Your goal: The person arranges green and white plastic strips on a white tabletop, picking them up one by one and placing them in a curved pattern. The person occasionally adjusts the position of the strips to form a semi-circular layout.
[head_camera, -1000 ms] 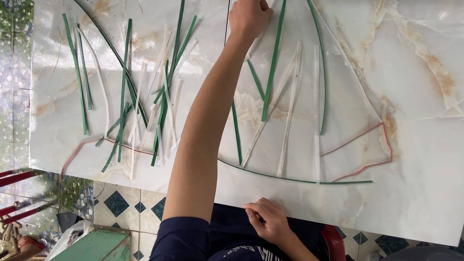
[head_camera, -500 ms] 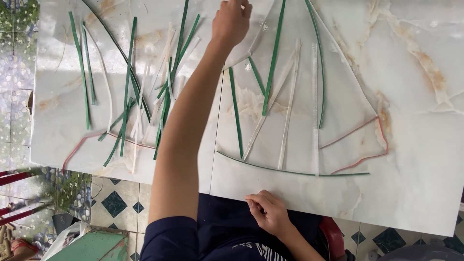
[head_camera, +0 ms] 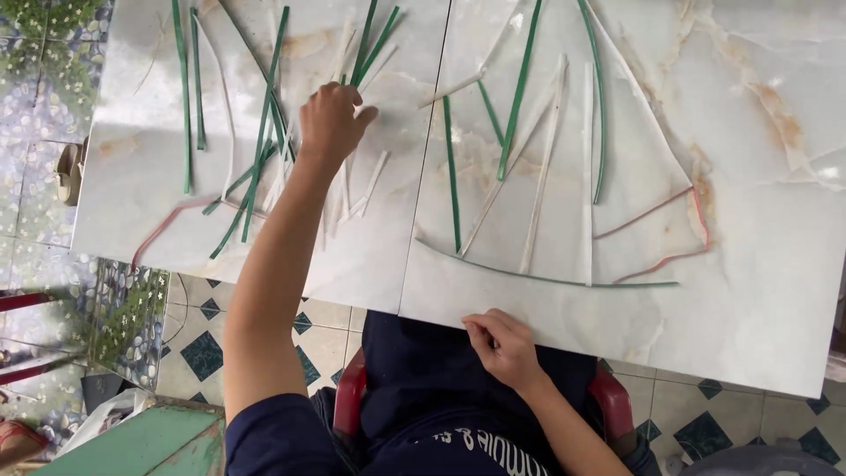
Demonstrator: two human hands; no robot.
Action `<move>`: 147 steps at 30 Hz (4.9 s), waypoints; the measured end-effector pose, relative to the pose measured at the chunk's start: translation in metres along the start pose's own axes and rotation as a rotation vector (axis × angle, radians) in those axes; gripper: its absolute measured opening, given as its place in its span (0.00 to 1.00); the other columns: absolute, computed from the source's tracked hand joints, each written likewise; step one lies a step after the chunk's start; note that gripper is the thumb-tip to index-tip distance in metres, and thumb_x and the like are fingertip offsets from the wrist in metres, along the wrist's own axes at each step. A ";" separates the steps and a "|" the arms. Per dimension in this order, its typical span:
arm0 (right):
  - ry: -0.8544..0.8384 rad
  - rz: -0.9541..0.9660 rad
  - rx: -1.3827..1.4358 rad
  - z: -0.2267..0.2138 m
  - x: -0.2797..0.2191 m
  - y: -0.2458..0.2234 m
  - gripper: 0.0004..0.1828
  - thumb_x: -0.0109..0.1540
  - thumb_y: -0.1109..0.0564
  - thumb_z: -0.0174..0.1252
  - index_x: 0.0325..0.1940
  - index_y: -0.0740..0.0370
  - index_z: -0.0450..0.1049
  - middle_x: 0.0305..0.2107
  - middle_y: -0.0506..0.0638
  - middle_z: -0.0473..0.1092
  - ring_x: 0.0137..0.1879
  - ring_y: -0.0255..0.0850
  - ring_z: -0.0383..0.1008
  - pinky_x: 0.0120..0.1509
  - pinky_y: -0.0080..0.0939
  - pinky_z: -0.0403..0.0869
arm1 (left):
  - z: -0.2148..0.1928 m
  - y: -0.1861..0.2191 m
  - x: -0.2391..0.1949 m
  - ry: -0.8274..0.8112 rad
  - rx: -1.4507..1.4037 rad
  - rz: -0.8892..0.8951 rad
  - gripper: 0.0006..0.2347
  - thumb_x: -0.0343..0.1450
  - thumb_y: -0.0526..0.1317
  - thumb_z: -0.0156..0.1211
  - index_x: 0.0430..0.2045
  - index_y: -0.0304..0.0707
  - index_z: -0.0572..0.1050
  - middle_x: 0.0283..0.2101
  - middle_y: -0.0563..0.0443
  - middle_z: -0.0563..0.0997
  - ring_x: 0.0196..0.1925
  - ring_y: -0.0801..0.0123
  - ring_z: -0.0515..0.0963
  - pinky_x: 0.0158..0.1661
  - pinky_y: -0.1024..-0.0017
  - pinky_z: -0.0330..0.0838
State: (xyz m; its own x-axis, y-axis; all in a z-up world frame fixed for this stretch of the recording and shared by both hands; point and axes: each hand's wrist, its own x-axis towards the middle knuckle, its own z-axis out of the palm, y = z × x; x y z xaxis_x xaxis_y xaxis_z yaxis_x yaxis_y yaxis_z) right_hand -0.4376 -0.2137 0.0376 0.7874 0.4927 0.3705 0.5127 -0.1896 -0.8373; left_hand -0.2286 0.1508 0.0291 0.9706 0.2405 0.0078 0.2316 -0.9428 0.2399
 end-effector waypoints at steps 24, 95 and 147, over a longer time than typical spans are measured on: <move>0.044 0.009 -0.017 0.006 -0.014 0.007 0.04 0.63 0.62 0.55 0.38 0.62 0.76 0.18 0.44 0.70 0.20 0.30 0.61 0.24 0.25 0.63 | 0.027 -0.016 0.011 -0.085 0.170 -0.329 0.06 0.64 0.29 0.55 0.32 0.38 0.72 0.32 0.49 0.75 0.31 0.57 0.78 0.27 0.63 0.71; -0.315 0.434 0.394 -0.048 -0.005 -0.109 0.16 0.71 0.51 0.41 0.31 0.55 0.66 0.18 0.41 0.58 0.24 0.31 0.55 0.34 0.32 0.57 | -0.133 0.108 -0.295 0.279 -1.043 0.136 0.07 0.75 0.39 0.50 0.30 0.35 0.66 0.31 0.39 0.78 0.18 0.70 0.72 0.24 0.80 0.67; -0.304 0.664 0.044 -0.080 0.006 -0.024 0.17 0.65 0.50 0.51 0.52 0.61 0.71 0.21 0.54 0.76 0.25 0.40 0.74 0.31 0.38 0.72 | -0.013 0.053 -0.136 0.350 -0.491 -0.169 0.02 0.67 0.33 0.56 0.27 0.33 0.73 0.27 0.41 0.79 0.32 0.51 0.80 0.34 0.60 0.75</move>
State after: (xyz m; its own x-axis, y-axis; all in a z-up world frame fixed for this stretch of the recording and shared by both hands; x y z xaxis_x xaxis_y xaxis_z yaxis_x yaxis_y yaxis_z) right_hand -0.4174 -0.2738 0.0919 0.7945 0.5007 -0.3437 -0.0593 -0.4992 -0.8644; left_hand -0.3490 0.0713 0.0538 0.8250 0.5169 0.2286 0.2422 -0.6888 0.6833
